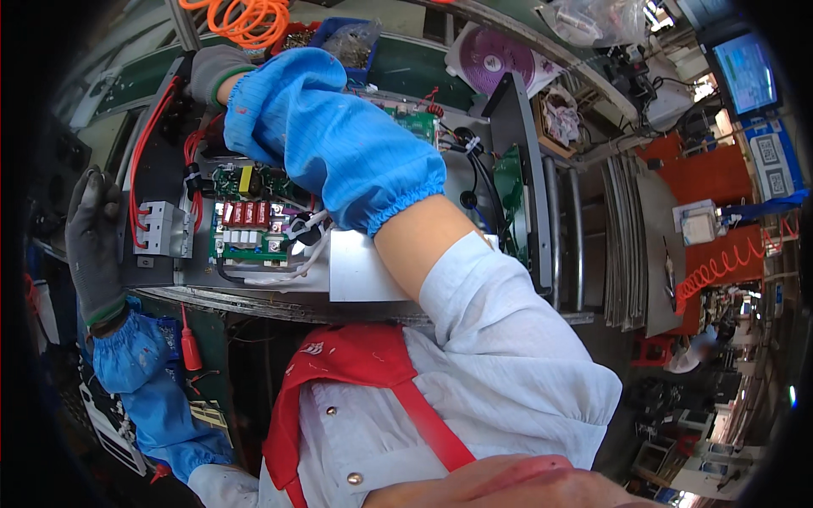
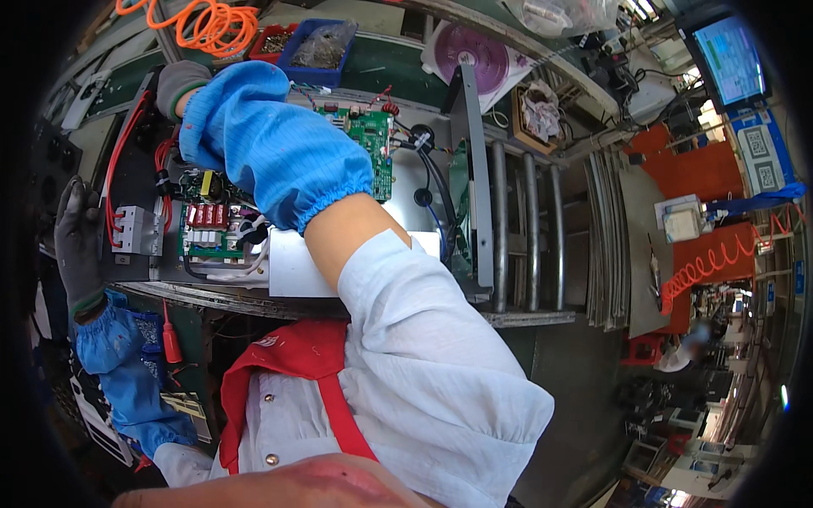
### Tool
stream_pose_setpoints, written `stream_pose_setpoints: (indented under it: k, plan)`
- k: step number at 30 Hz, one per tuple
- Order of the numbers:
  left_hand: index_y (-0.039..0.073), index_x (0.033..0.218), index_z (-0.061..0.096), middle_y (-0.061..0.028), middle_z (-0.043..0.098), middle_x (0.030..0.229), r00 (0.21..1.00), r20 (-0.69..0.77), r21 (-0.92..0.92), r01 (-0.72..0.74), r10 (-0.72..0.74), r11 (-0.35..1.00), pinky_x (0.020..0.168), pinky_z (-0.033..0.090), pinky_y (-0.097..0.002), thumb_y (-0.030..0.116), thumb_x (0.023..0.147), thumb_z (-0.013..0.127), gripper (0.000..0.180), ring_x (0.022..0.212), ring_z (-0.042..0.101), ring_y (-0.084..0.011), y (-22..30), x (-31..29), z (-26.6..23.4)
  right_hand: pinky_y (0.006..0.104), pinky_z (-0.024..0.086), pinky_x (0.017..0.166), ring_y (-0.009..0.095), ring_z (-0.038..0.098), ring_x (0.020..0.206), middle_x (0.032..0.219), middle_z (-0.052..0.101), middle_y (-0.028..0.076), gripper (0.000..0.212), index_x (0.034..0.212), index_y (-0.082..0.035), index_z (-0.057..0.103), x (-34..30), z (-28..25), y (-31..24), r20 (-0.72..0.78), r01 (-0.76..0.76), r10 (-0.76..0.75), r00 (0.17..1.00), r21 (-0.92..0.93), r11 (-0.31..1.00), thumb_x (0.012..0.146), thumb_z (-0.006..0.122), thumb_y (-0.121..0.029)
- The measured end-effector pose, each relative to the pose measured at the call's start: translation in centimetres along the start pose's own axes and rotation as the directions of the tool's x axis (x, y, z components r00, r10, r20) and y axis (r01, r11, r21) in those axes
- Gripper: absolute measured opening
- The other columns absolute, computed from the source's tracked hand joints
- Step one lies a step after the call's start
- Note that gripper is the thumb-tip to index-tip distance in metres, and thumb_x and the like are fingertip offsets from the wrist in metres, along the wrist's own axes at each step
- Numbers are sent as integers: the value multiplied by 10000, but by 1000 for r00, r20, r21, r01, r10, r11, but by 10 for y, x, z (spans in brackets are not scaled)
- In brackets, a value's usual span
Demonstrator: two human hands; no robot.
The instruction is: Assembling a large electronic power unit on a factory assembly line.
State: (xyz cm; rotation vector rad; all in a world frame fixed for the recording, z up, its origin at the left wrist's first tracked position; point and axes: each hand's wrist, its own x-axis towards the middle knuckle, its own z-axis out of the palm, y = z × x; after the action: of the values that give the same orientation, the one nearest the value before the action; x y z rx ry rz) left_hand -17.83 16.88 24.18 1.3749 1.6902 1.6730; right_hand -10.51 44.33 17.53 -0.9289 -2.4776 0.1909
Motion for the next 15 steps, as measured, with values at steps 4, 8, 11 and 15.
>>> stream_pose_setpoints:
  k: [4, 8, 11, 15]
  plan:
    - [15, 1031, 568, 16, 485, 822, 983, -98, -209, 134, -157, 969, 672, 372, -187, 220, 952, 577, 220, 730, 430, -62, 1, -1, -5, 423, 529, 790, 362, 665, 918, 934, 680, 217, 305, 884, -45, 734, -12, -32, -20, 223, -139, 95, 970, 187, 973, 743, 647, -301]
    - [9, 1041, 580, 16, 488, 792, 972, 49, -381, 230, -229, 895, 645, 367, -185, 219, 957, 574, 227, 699, 433, -55, -1, 3, -11, 388, 537, 796, 359, 670, 905, 909, 677, 231, 268, 891, -31, 728, -6, -15, -21, 133, -162, 126, 983, 321, 933, 756, 636, -244]
    - [-13, 1095, 583, 3, 524, 813, 974, 28, -385, 218, -225, 897, 644, 376, -191, 207, 960, 572, 259, 688, 445, -60, -8, 11, -4, 376, 557, 746, 332, 684, 858, 862, 682, 183, 227, 939, -63, 728, 11, 17, 1, 100, 146, -136, 986, -100, 984, 756, 660, -178]
    - [-18, 1094, 588, -11, 556, 839, 977, 74, -406, 211, -198, 889, 658, 399, -192, 199, 964, 564, 254, 694, 467, -63, -13, 4, -20, 388, 548, 744, 322, 679, 852, 897, 682, 164, 254, 953, -94, 727, 1, -9, -7, 323, 557, -463, 825, -331, 762, 762, 682, -255]
